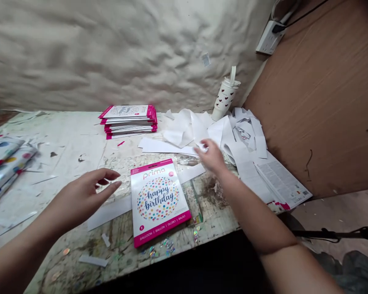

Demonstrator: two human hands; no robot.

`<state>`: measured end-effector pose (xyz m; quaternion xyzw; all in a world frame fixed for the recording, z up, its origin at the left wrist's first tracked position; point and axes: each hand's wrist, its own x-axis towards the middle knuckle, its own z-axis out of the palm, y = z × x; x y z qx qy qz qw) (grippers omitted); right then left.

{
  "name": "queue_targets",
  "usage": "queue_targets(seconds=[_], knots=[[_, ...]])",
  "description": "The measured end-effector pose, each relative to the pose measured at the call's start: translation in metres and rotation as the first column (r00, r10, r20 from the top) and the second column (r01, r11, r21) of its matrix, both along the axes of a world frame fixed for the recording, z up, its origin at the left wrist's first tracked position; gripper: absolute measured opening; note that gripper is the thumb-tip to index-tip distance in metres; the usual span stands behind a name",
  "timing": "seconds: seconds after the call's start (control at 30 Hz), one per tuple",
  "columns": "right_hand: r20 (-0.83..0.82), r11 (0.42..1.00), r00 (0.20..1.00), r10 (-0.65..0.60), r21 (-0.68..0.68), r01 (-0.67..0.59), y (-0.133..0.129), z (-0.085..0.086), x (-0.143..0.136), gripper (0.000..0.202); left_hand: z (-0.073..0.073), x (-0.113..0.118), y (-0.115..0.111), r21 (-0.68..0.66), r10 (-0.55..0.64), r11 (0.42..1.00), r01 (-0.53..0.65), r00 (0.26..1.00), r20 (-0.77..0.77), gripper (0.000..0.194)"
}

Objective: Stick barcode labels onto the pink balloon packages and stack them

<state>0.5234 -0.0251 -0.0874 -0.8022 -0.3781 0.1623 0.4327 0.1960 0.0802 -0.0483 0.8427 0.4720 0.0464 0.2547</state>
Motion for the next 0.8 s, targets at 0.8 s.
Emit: queue_targets(seconds=[0.8], knots=[[0.165, 0.852, 0.934, 0.317, 0.382, -0.357, -0.031, 0.028, 0.070, 0.025, 0.006, 0.261, -0.016, -0.726, 0.413, 0.489, 0.484, 0.605, 0.681, 0.018]])
